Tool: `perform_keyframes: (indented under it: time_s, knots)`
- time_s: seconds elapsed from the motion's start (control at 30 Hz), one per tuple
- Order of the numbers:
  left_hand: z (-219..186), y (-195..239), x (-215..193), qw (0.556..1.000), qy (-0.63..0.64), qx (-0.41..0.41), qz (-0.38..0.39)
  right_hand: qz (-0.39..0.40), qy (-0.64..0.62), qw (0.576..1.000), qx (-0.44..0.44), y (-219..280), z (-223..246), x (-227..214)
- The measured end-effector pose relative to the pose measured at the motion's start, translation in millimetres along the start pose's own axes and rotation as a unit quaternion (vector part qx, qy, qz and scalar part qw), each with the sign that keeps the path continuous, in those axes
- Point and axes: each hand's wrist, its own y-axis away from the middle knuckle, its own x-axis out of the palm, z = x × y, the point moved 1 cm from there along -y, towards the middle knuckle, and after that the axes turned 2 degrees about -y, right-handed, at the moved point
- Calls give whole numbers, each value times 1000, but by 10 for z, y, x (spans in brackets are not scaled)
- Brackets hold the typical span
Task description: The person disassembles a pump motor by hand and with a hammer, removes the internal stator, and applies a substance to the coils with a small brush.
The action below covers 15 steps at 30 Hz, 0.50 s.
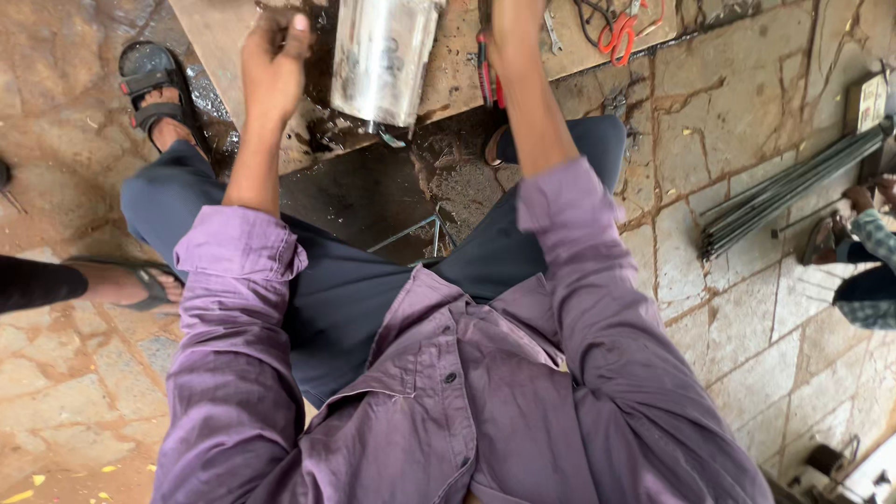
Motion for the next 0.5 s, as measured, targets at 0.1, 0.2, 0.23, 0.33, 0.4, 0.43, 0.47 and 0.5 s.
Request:
perform_keyframes:
  time_s: [0.1,0.2,0.23,0.33,0.4,0.43,0.47,0.5]
  knots:
    - [13,230,-115,999,20,-18,-28,14,172,965,-196,780,19,-399]
    - [-59,546,-123,998,14,-31,-54,22,18,999,21,1498,-166,-672]
    - [-97,674,-121,997,6,-36,-64,19,12,995,97,1568,-213,-720]
    - [-190,1072,-70,992,-4,-98,-78,31,-21,979,202,1672,-378,-905]
    - [-218,1309,15,990,-18,-116,-80,57,-68,991,101,1480,-429,-961]
    - [-228,1382,55,989,-25,-122,-81,54,-35,995,73,1382,-450,-981]
    - [-233,1423,94,989,-24,-120,-79,50,-3,998,43,1309,-470,-999]
    - [-218,1476,134,989,-23,-122,-78,48,31,998,17,1306,-503,-1040]
